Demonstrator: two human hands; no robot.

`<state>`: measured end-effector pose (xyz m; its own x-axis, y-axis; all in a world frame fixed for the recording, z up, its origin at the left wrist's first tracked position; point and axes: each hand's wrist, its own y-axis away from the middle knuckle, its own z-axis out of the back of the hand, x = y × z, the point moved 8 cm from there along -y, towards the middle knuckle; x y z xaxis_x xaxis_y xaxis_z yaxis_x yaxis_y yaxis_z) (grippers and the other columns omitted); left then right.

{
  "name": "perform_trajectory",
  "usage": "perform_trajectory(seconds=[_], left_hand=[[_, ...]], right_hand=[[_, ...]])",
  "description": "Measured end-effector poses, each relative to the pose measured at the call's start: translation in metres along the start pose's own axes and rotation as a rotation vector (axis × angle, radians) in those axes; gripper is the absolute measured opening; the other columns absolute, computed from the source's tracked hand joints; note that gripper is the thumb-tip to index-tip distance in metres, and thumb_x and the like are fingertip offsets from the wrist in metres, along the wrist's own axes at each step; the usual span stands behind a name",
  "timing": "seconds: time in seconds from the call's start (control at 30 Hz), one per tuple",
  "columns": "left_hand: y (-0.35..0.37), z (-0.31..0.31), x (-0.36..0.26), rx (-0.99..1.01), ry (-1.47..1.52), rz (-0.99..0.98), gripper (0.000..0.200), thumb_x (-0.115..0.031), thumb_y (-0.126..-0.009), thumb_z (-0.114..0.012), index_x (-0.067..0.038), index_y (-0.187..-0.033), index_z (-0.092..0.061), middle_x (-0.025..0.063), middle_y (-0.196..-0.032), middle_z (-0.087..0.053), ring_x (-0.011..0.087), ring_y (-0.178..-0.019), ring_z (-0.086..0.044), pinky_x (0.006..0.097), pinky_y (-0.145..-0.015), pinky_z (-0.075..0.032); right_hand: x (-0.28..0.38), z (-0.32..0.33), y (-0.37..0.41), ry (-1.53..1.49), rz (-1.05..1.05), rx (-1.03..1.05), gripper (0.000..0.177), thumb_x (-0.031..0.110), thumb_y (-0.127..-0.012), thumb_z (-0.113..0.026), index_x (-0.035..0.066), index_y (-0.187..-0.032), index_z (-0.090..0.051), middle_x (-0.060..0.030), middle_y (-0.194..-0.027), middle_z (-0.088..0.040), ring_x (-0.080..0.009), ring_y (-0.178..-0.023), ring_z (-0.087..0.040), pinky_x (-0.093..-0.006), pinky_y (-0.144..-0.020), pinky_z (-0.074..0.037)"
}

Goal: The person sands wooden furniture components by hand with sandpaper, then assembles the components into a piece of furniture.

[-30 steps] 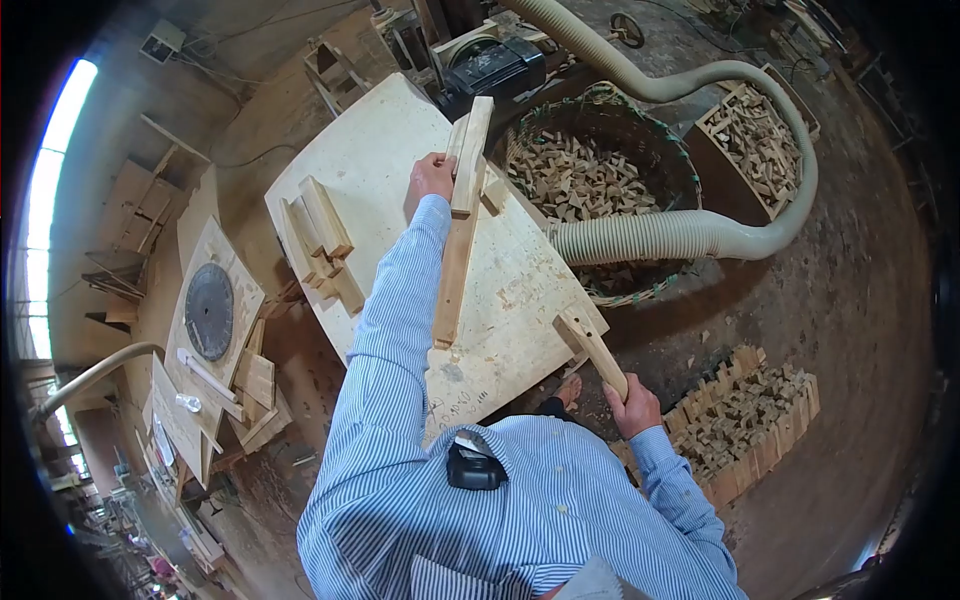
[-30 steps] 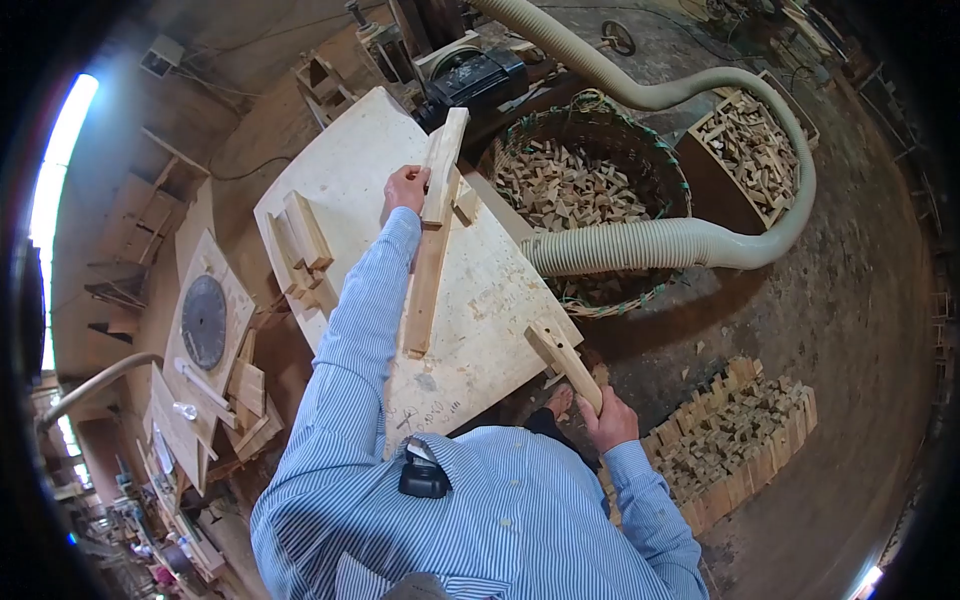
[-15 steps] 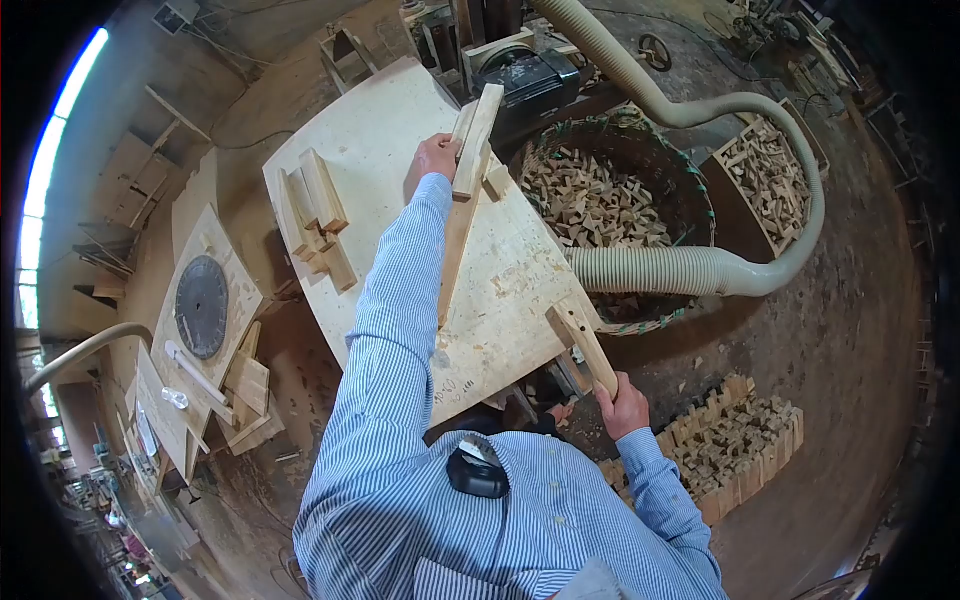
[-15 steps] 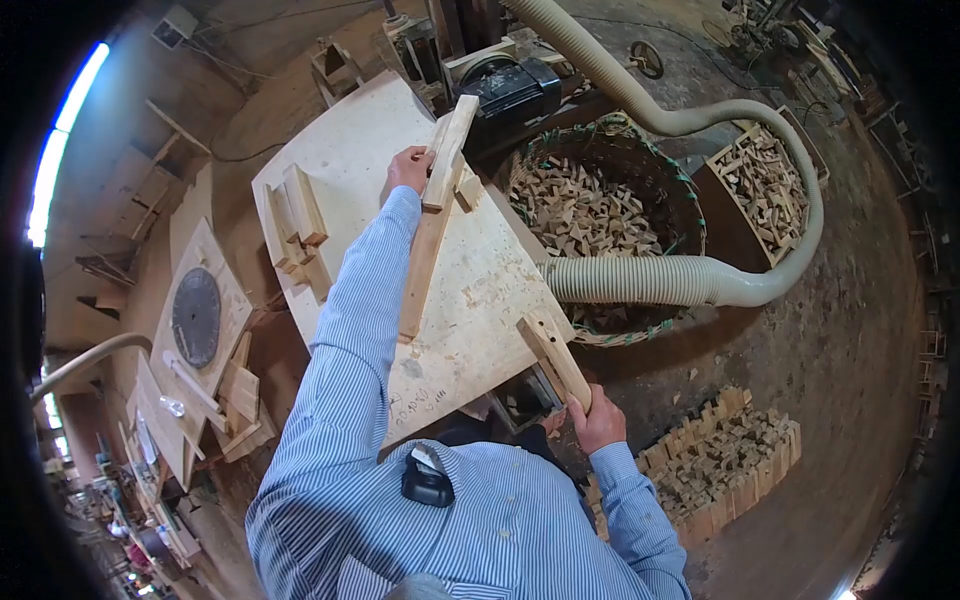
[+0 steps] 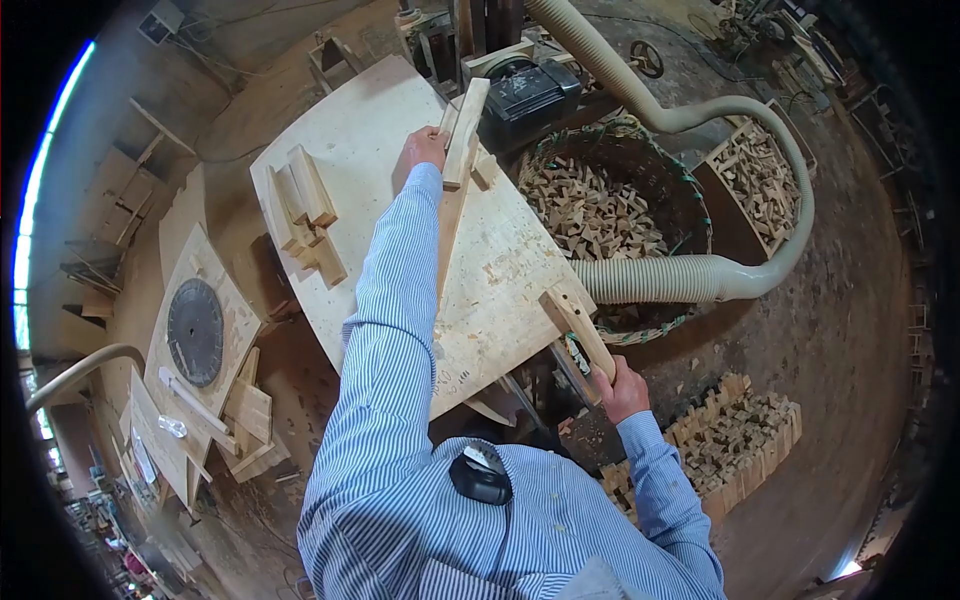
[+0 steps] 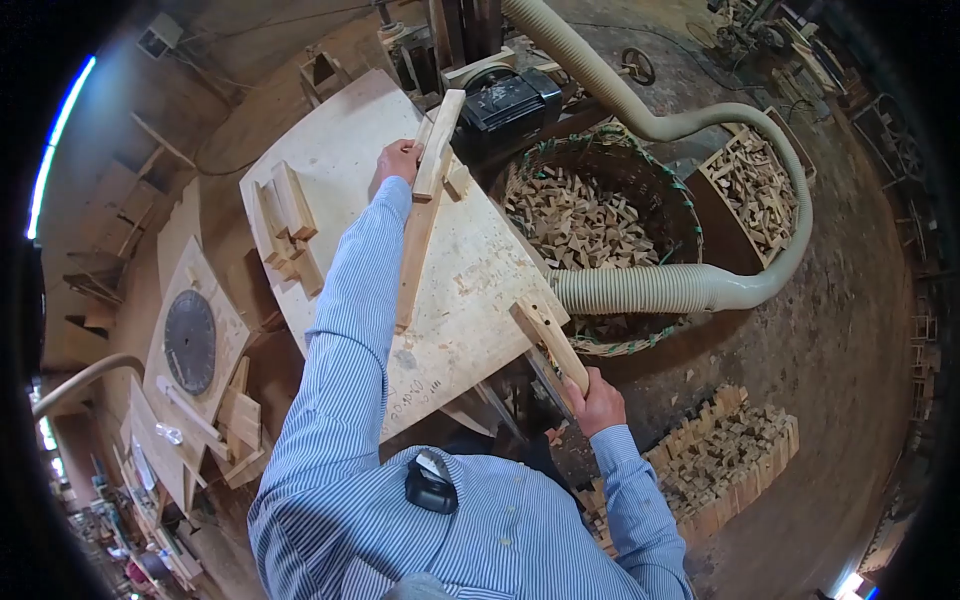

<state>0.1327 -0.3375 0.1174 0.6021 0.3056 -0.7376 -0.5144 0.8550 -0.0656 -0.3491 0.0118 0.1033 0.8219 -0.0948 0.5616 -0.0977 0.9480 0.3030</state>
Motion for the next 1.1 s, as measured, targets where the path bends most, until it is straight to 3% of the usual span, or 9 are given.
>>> perform_trajectory(seconds=[0.33, 0.53, 0.67, 0.9, 1.0, 1.07, 1.1], left_hand=[[0.008, 0.01, -0.015, 0.031, -0.016, 0.046, 0.037, -0.036, -0.097, -0.073, -0.01, -0.122, -0.078, 0.0166, -0.117, -0.078, 0.0316, -0.109, -0.074, 0.0412, -0.097, -0.056], [0.003, -0.012, 0.009, -0.008, -0.096, -0.096, 0.035, -0.036, -0.097, -0.073, -0.01, -0.121, -0.079, 0.0152, -0.111, -0.08, 0.0313, -0.102, -0.076, 0.0417, -0.093, -0.057], [0.023, -0.019, 0.019, 0.106, -0.051, -0.062, 0.039, -0.035, -0.098, -0.071, -0.009, -0.127, -0.076, 0.0182, -0.115, -0.078, 0.0341, -0.107, -0.075, 0.0438, -0.095, -0.057], [0.088, -0.007, 0.0, 0.079, 0.034, -0.084, 0.043, -0.027, -0.095, -0.075, -0.005, -0.132, -0.073, 0.0186, -0.1, -0.078, 0.0298, -0.094, -0.075, 0.0419, -0.087, -0.057], [0.11, -0.005, -0.005, 0.046, 0.02, -0.07, 0.04, -0.024, -0.092, -0.078, -0.009, -0.13, -0.075, 0.0142, -0.102, -0.077, 0.0293, -0.094, -0.074, 0.0417, -0.088, -0.057], [0.127, 0.014, -0.024, -0.233, -0.17, -0.337, 0.038, -0.016, -0.09, -0.076, -0.009, -0.128, -0.073, 0.0158, -0.105, -0.071, 0.0344, -0.099, -0.07, 0.0453, -0.091, -0.056], [0.13, 0.014, -0.016, -0.253, -0.169, -0.331, 0.038, -0.016, -0.09, -0.076, -0.009, -0.128, -0.073, 0.0158, -0.105, -0.071, 0.0344, -0.099, -0.07, 0.0453, -0.091, -0.056]], right_hand=[[0.006, 0.004, 0.001, -0.036, -0.042, -0.013, 0.043, 0.047, -0.102, -0.063, 0.005, -0.115, -0.063, -0.0247, -0.097, -0.074, -0.0448, -0.091, -0.072, -0.0533, -0.081, -0.056], [-0.011, 0.007, 0.021, -0.044, -0.003, -0.034, 0.043, 0.049, -0.101, -0.063, 0.009, -0.116, -0.063, -0.0227, -0.101, -0.073, -0.0448, -0.094, -0.071, -0.0539, -0.082, -0.055], [-0.023, 0.006, 0.039, -0.032, -0.086, 0.028, 0.046, 0.051, -0.103, -0.061, 0.008, -0.12, -0.062, -0.0229, -0.104, -0.074, -0.0444, -0.097, -0.071, -0.053, -0.086, -0.056], [-0.056, 0.002, 0.077, -0.025, -0.06, 0.038, 0.051, 0.055, -0.103, -0.059, 0.009, -0.124, -0.062, -0.023, -0.104, -0.074, -0.042, -0.095, -0.073, -0.0528, -0.086, -0.057], [-0.073, 0.003, 0.091, 0.001, -0.035, 0.01, 0.05, 0.055, -0.102, -0.06, 0.009, -0.122, -0.063, -0.0223, -0.101, -0.075, -0.0429, -0.091, -0.073, -0.0529, -0.082, -0.058], [-0.079, 0.006, 0.101, -0.009, -0.01, -0.025, 0.049, 0.054, -0.102, -0.061, 0.009, -0.12, -0.063, -0.0222, -0.1, -0.075, -0.0436, -0.09, -0.073, -0.0528, -0.081, -0.058], [-0.079, 0.008, 0.106, -0.015, 0.009, -0.061, 0.049, 0.054, -0.101, -0.062, 0.008, -0.119, -0.064, -0.0222, -0.098, -0.075, -0.0443, -0.089, -0.073, -0.0527, -0.079, -0.058]])
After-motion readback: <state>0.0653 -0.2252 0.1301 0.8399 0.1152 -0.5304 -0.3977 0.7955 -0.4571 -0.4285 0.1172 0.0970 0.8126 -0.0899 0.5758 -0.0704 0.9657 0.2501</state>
